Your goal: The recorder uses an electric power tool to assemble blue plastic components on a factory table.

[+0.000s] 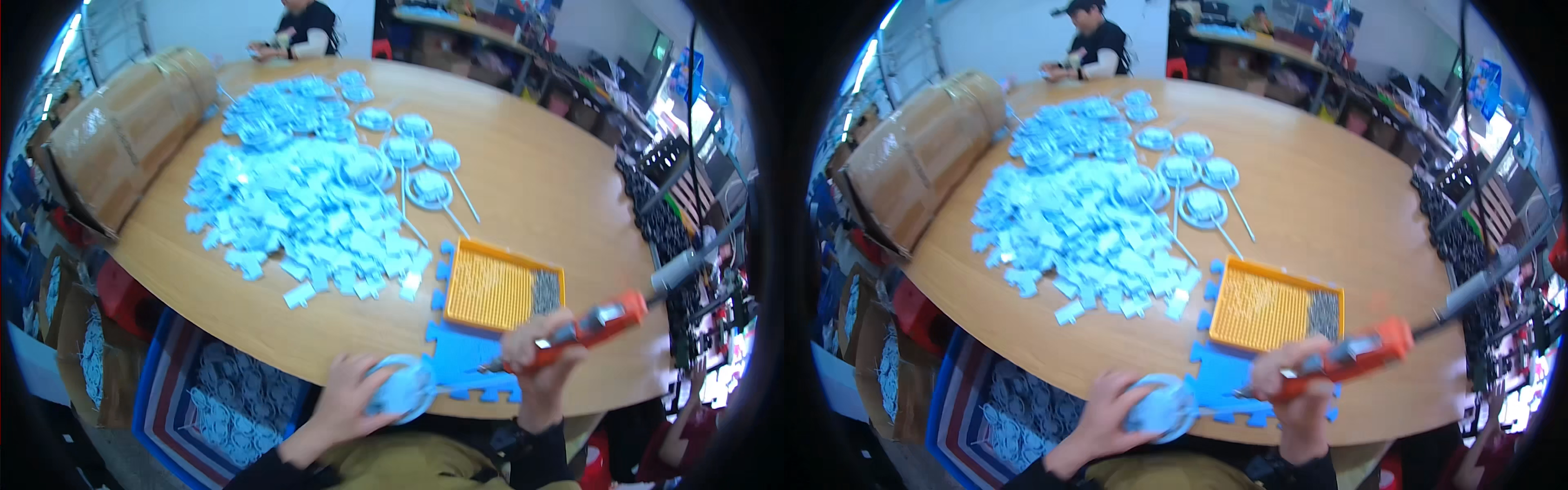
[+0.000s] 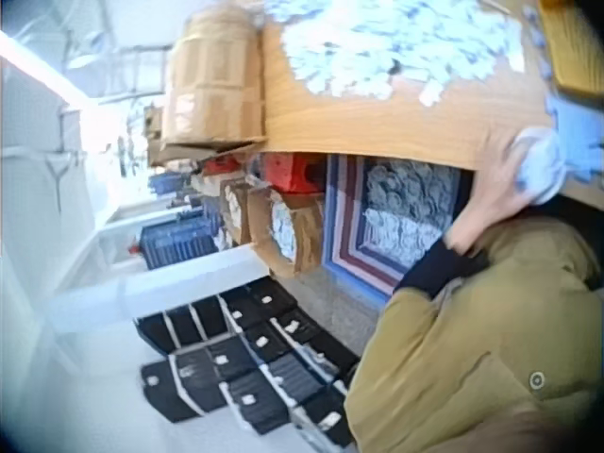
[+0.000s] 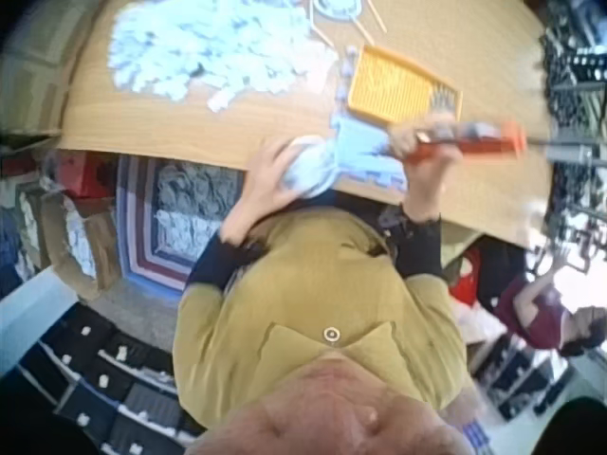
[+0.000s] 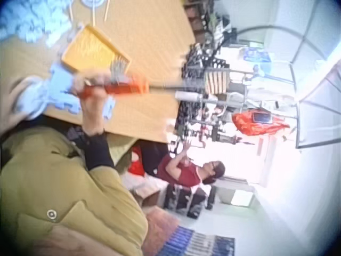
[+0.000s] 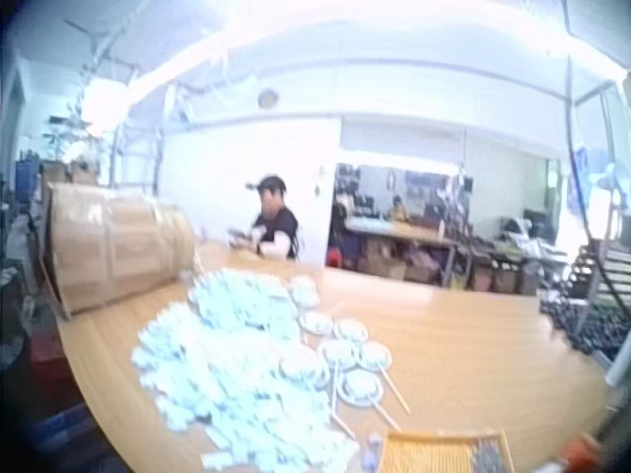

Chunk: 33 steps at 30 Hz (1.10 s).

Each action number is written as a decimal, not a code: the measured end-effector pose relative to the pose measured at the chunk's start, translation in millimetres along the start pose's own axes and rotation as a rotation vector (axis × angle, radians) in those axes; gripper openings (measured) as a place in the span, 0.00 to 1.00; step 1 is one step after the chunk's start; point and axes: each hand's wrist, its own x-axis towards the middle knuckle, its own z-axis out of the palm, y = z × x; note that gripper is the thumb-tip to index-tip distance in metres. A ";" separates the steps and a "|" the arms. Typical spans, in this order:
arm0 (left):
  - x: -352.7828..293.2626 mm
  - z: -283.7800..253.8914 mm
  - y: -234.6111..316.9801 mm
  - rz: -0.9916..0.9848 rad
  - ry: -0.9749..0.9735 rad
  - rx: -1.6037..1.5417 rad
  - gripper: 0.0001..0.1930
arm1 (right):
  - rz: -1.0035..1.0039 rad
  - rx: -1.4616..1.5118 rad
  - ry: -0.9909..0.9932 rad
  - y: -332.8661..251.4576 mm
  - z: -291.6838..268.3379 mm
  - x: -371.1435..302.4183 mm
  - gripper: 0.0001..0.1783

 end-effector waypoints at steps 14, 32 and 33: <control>-45.4 -84.5 -12.2 -0.198 0.369 0.479 0.28 | -0.031 -0.091 -0.022 -11.3 -24.3 20.8 0.31; 531.3 -38.7 -280.3 -0.705 -0.147 0.459 0.59 | -0.291 -0.109 0.319 -33.3 -134.9 52.7 0.35; 541.2 -37.0 -287.9 -0.669 -0.149 0.434 0.58 | -0.301 -0.129 0.344 -32.4 -140.0 53.8 0.36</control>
